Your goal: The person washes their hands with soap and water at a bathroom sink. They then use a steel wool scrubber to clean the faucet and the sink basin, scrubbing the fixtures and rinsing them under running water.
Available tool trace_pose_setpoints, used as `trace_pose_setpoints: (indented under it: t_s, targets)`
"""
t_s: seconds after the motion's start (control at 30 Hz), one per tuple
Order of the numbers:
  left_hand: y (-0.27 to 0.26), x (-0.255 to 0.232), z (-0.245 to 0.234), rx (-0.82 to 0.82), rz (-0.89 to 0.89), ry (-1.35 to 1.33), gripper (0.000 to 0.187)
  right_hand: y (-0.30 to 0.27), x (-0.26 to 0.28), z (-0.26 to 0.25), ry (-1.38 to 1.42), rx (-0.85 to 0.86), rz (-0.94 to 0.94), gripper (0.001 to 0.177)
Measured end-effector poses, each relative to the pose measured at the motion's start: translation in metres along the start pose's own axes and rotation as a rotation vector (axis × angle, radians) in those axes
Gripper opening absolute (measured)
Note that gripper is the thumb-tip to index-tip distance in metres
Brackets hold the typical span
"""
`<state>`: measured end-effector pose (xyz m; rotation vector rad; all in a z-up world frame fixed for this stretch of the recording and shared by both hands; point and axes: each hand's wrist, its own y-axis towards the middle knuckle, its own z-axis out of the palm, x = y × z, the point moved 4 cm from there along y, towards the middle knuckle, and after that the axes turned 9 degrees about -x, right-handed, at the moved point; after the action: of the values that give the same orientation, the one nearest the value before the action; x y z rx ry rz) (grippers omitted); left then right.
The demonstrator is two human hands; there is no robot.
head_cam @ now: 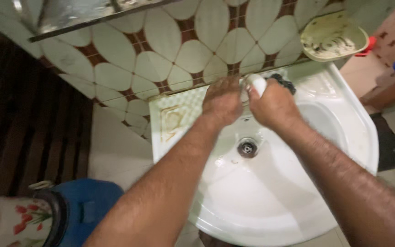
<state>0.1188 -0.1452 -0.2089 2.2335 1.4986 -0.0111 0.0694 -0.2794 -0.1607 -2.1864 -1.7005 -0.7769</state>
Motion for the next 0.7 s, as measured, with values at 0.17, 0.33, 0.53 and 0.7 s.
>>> trace_pose_setpoints:
  t_s: [0.17,0.33,0.53,0.7]
  targets:
    - [0.015,0.019,0.015,0.335,-0.066,-0.157,0.051,-0.028,-0.007,-0.012,0.145,0.080,0.070,0.054]
    - [0.013,0.038,0.014,0.295,-0.224,-0.369,0.055,-0.026,-0.010,-0.005,0.503,0.382,0.281,0.062]
    - [0.001,0.052,0.018,0.219,-0.497,-0.702,0.041,-0.013,-0.007,0.000,0.880,0.746,0.468,0.063]
    - [-0.003,0.050,0.006,0.085,-0.434,-0.617,0.039,-0.023,-0.029,0.013,1.230,0.666,0.600,0.048]
